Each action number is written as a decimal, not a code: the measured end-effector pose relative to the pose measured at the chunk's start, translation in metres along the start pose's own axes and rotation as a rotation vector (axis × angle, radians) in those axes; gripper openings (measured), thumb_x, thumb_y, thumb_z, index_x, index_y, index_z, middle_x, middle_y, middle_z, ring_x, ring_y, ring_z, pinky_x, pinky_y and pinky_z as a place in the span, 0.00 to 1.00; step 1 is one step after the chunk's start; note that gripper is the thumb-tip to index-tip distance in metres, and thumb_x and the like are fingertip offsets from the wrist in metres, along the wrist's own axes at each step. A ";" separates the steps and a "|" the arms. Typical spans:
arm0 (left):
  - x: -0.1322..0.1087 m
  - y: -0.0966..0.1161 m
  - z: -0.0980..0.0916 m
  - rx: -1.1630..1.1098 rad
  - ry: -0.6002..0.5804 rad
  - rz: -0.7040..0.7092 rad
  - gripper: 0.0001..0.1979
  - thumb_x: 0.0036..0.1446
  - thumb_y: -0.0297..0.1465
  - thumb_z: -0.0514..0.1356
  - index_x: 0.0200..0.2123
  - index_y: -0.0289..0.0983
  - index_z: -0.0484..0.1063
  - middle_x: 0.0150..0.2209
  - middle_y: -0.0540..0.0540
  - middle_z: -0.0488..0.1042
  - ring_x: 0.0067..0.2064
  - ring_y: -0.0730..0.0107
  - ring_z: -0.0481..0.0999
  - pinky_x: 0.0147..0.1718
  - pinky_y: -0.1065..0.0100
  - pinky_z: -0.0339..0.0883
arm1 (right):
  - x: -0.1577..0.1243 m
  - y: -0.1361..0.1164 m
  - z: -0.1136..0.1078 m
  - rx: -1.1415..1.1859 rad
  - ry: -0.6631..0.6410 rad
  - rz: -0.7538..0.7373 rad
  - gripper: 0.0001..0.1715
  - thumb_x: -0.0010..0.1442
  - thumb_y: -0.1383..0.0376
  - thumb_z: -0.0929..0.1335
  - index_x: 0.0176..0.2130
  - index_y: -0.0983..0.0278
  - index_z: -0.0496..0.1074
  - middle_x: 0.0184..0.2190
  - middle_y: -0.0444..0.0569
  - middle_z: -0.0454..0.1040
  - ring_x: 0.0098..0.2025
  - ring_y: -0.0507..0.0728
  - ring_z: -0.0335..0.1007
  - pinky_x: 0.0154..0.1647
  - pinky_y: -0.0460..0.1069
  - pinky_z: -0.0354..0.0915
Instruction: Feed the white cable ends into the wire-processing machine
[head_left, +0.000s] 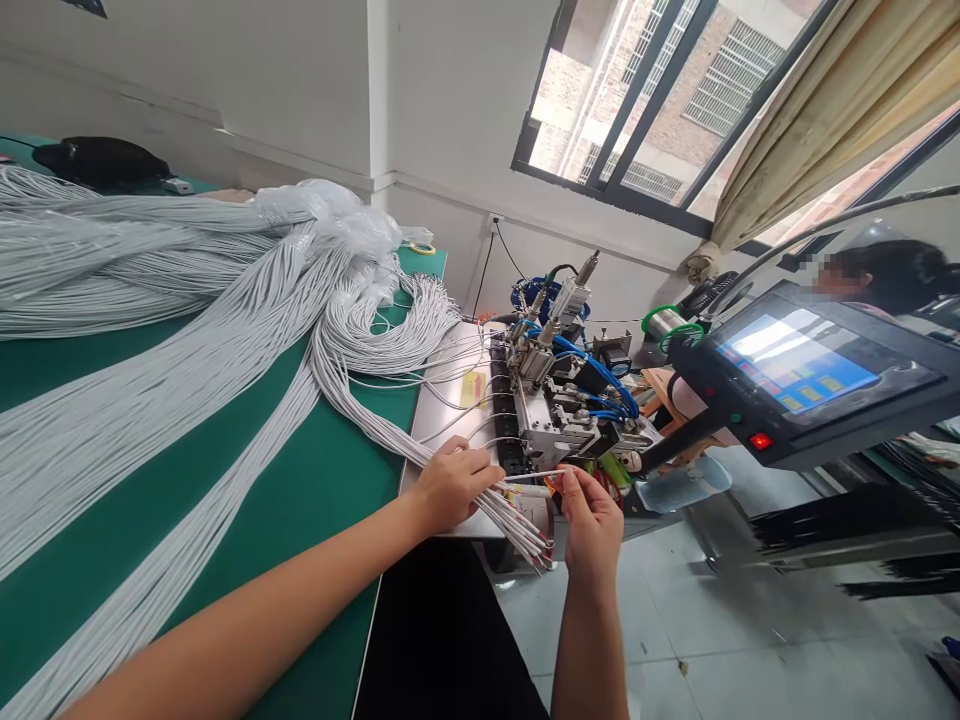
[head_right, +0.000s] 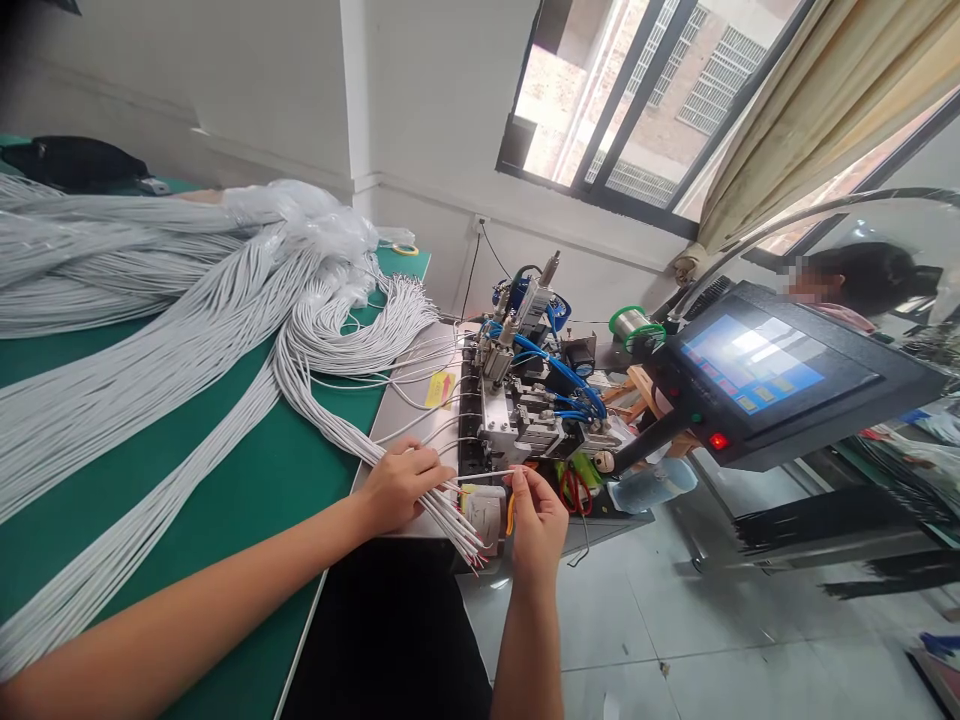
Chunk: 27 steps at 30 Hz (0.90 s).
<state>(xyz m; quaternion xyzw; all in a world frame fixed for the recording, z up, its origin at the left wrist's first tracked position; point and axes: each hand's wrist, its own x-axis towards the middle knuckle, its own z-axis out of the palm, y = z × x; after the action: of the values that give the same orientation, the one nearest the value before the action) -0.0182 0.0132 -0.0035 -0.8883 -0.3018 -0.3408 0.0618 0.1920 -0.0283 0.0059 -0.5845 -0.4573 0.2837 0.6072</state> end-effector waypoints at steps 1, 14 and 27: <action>-0.001 -0.001 0.001 0.001 -0.006 0.011 0.11 0.53 0.25 0.54 0.40 0.38 0.70 0.30 0.49 0.70 0.32 0.69 0.69 0.42 0.62 0.56 | -0.001 -0.001 0.002 0.044 0.012 0.032 0.25 0.52 0.49 0.70 0.39 0.68 0.77 0.29 0.51 0.76 0.22 0.51 0.64 0.20 0.45 0.58; 0.000 0.002 0.002 0.001 -0.006 -0.025 0.18 0.48 0.21 0.53 0.43 0.40 0.70 0.31 0.51 0.72 0.34 0.70 0.71 0.46 0.60 0.51 | 0.006 -0.009 -0.002 0.304 -0.195 0.204 0.19 0.50 0.55 0.73 0.39 0.65 0.77 0.27 0.47 0.75 0.17 0.44 0.47 0.17 0.43 0.45; 0.002 0.008 -0.002 0.040 -0.052 -0.161 0.15 0.48 0.25 0.55 0.41 0.41 0.70 0.31 0.49 0.71 0.34 0.66 0.69 0.51 0.53 0.46 | 0.023 0.012 -0.009 -0.382 -0.262 -0.003 0.20 0.53 0.51 0.69 0.30 0.66 0.75 0.25 0.48 0.75 0.26 0.55 0.65 0.27 0.47 0.59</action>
<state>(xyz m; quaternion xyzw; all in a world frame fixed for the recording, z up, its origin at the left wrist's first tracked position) -0.0135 0.0072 0.0004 -0.8681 -0.3806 -0.3156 0.0438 0.2121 -0.0101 0.0004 -0.6462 -0.5785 0.2648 0.4214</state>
